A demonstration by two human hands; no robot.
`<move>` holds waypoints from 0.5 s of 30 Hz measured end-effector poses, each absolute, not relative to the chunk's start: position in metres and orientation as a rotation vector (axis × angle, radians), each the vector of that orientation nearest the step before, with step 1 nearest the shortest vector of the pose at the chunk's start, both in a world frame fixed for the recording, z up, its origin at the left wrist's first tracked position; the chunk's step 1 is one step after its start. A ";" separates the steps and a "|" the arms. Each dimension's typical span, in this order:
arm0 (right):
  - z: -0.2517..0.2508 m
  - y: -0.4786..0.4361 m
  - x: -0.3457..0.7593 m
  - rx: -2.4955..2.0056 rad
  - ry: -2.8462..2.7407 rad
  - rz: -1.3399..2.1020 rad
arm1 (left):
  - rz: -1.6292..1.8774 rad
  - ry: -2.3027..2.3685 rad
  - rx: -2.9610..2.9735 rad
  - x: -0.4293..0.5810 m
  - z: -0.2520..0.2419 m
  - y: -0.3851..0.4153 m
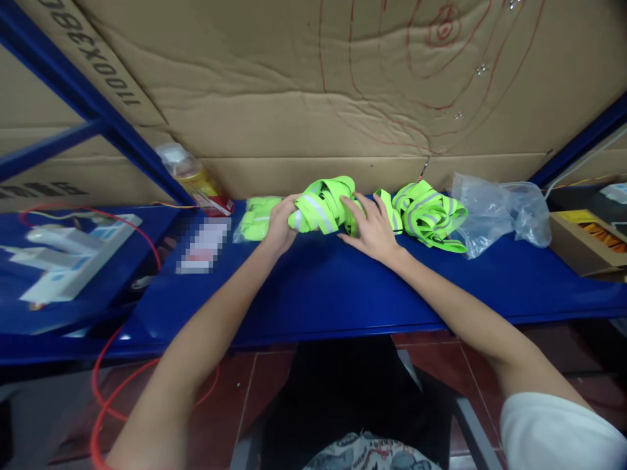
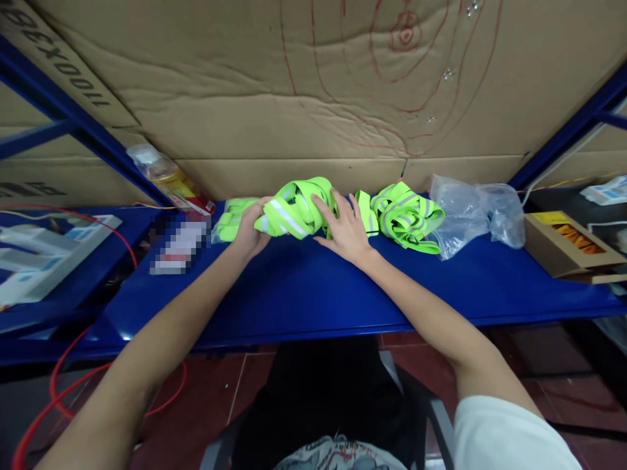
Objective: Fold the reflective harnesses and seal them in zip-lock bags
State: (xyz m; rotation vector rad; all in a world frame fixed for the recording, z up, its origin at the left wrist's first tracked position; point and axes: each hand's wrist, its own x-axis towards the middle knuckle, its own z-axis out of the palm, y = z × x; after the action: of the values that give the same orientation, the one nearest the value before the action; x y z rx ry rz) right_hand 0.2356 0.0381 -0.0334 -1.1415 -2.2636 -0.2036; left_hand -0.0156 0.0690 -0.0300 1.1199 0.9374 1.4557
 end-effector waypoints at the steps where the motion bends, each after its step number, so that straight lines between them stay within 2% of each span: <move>1: -0.031 0.037 0.236 -1.160 -2.230 -0.216 | 1.426 0.894 1.151 -0.016 -0.027 0.063; 6: -0.022 0.034 0.247 -1.085 -2.247 -0.158 | 1.320 0.926 1.283 -0.018 -0.029 0.046; 11: -0.021 0.030 0.253 -0.985 -2.263 0.089 | 1.415 0.934 1.192 -0.017 -0.035 0.053; 15: -0.023 0.028 0.243 -1.142 -1.939 0.452 | 1.366 0.884 1.085 -0.017 -0.035 0.053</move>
State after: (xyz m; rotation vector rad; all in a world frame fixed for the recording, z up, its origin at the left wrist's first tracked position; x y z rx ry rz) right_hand 0.2430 0.0277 -0.0231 -1.1419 -1.9395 0.4517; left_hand -0.0166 0.0532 -0.0347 1.0847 0.8840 1.3663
